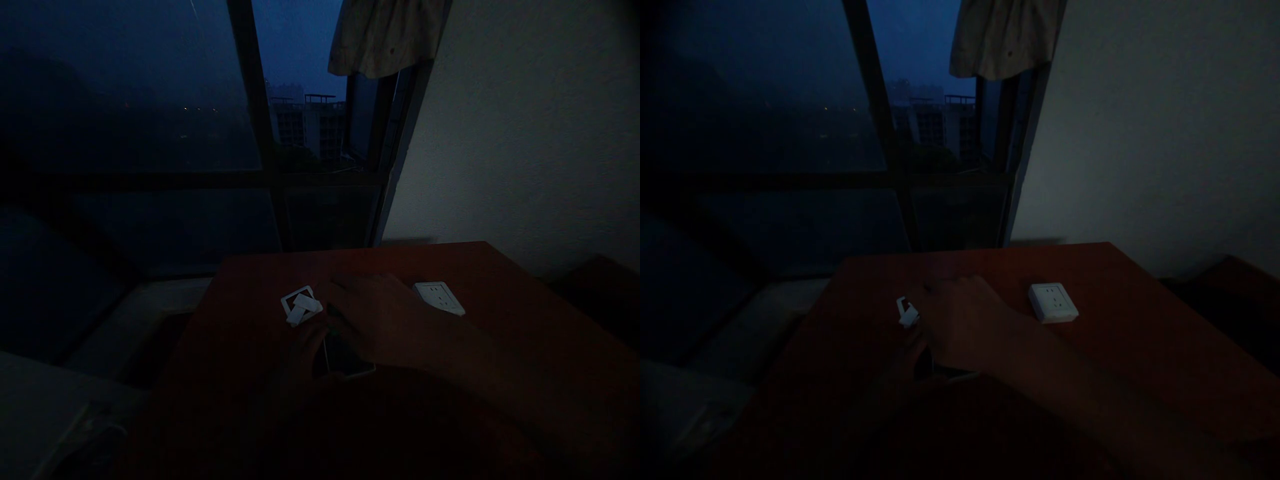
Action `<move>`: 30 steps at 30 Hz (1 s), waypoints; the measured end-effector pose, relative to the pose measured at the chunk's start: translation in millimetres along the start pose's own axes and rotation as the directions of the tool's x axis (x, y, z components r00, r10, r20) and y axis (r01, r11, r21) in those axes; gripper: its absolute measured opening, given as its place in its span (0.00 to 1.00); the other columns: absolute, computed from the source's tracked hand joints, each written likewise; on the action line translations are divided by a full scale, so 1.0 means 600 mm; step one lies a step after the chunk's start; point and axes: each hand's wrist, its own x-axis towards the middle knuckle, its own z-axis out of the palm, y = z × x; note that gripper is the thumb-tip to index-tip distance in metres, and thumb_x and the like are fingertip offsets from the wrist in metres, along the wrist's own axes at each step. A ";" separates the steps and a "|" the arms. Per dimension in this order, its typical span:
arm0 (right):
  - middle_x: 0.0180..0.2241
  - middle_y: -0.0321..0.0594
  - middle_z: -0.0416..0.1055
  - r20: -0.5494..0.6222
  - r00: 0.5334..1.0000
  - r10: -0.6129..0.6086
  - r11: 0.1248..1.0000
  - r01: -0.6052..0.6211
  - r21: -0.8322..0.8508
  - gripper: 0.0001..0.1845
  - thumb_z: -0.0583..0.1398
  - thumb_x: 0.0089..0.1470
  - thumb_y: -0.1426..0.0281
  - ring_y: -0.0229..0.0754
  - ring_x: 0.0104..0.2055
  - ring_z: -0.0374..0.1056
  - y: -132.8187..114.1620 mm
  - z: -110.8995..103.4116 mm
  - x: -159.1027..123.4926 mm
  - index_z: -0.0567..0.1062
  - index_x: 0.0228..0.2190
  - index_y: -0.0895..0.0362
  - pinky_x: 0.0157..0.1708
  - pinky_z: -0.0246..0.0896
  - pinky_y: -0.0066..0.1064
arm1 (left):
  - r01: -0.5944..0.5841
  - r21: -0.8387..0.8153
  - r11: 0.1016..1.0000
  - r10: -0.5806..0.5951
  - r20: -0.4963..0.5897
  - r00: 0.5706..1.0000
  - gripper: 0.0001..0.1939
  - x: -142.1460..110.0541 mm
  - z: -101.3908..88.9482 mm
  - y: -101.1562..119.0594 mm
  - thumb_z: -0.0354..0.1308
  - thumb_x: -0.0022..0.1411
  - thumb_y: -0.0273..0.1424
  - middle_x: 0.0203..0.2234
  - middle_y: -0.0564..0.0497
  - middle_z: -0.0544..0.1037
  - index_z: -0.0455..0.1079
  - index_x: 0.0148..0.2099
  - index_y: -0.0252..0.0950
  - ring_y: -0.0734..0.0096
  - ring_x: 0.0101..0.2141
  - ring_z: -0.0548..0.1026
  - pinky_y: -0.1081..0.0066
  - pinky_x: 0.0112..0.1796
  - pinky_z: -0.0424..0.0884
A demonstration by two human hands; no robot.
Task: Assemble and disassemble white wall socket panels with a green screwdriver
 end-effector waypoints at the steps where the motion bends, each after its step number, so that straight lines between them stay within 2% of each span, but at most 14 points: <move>1: 0.38 0.42 0.73 -0.010 1.000 0.008 1.000 -0.008 -0.022 0.15 0.56 0.56 0.68 0.40 0.32 0.67 -0.001 0.000 0.000 0.68 0.46 0.55 0.22 0.45 0.29 | -0.009 -0.002 1.000 0.009 0.009 1.000 0.40 0.000 0.000 -0.001 0.63 0.55 0.43 0.64 0.43 0.53 0.51 0.65 0.42 0.47 0.62 0.53 0.48 0.58 0.56; 4: 0.36 0.40 0.74 -0.029 0.999 0.042 0.995 -0.045 -0.088 0.12 0.53 0.60 0.64 0.39 0.28 0.67 -0.005 0.003 0.004 0.70 0.44 0.52 0.21 0.42 0.29 | -0.009 -0.006 1.000 0.009 0.041 0.999 0.40 -0.002 0.001 -0.003 0.63 0.56 0.42 0.65 0.43 0.51 0.50 0.66 0.42 0.49 0.62 0.54 0.49 0.58 0.57; 9: 0.30 0.39 0.75 -0.032 0.992 0.123 0.984 -0.126 -0.128 0.19 0.49 0.62 0.55 0.40 0.25 0.68 -0.009 0.007 0.010 0.71 0.40 0.54 0.20 0.38 0.29 | 0.044 0.001 0.999 -0.044 0.062 0.997 0.42 -0.004 0.003 -0.005 0.65 0.55 0.40 0.65 0.43 0.52 0.48 0.66 0.43 0.49 0.61 0.56 0.49 0.57 0.59; 13: 0.36 0.41 0.73 -0.035 0.996 0.086 0.993 -0.089 -0.075 0.13 0.53 0.60 0.62 0.40 0.30 0.68 -0.005 0.004 0.002 0.69 0.43 0.55 0.21 0.41 0.30 | -0.009 -0.014 1.000 0.009 0.015 1.000 0.41 -0.002 0.006 -0.005 0.64 0.55 0.41 0.65 0.43 0.52 0.49 0.66 0.42 0.48 0.62 0.54 0.50 0.58 0.58; 17: 0.39 0.39 0.72 -0.028 1.000 -0.005 1.000 0.004 -0.022 0.14 0.56 0.56 0.70 0.40 0.34 0.67 -0.001 0.003 -0.004 0.67 0.45 0.54 0.22 0.42 0.30 | -0.037 -0.014 0.999 0.037 -0.008 0.999 0.42 0.001 0.005 -0.002 0.64 0.55 0.42 0.65 0.43 0.51 0.49 0.66 0.42 0.50 0.63 0.52 0.51 0.59 0.56; 23: 0.35 0.38 0.73 -0.040 0.998 0.044 0.996 -0.047 -0.077 0.10 0.56 0.58 0.66 0.37 0.27 0.66 -0.005 0.007 0.002 0.69 0.42 0.53 0.20 0.35 0.31 | -0.006 -0.002 1.000 0.006 0.032 0.999 0.41 0.002 -0.001 0.001 0.64 0.54 0.42 0.65 0.44 0.51 0.51 0.65 0.42 0.48 0.63 0.52 0.50 0.58 0.58; 30: 0.33 0.38 0.74 -0.046 0.993 0.112 0.986 -0.117 -0.122 0.12 0.57 0.58 0.61 0.38 0.25 0.67 -0.006 0.008 0.007 0.70 0.42 0.53 0.20 0.36 0.30 | -0.007 0.011 1.000 0.007 0.026 1.000 0.41 0.000 -0.001 0.002 0.64 0.55 0.42 0.65 0.43 0.52 0.50 0.65 0.41 0.49 0.63 0.51 0.51 0.59 0.56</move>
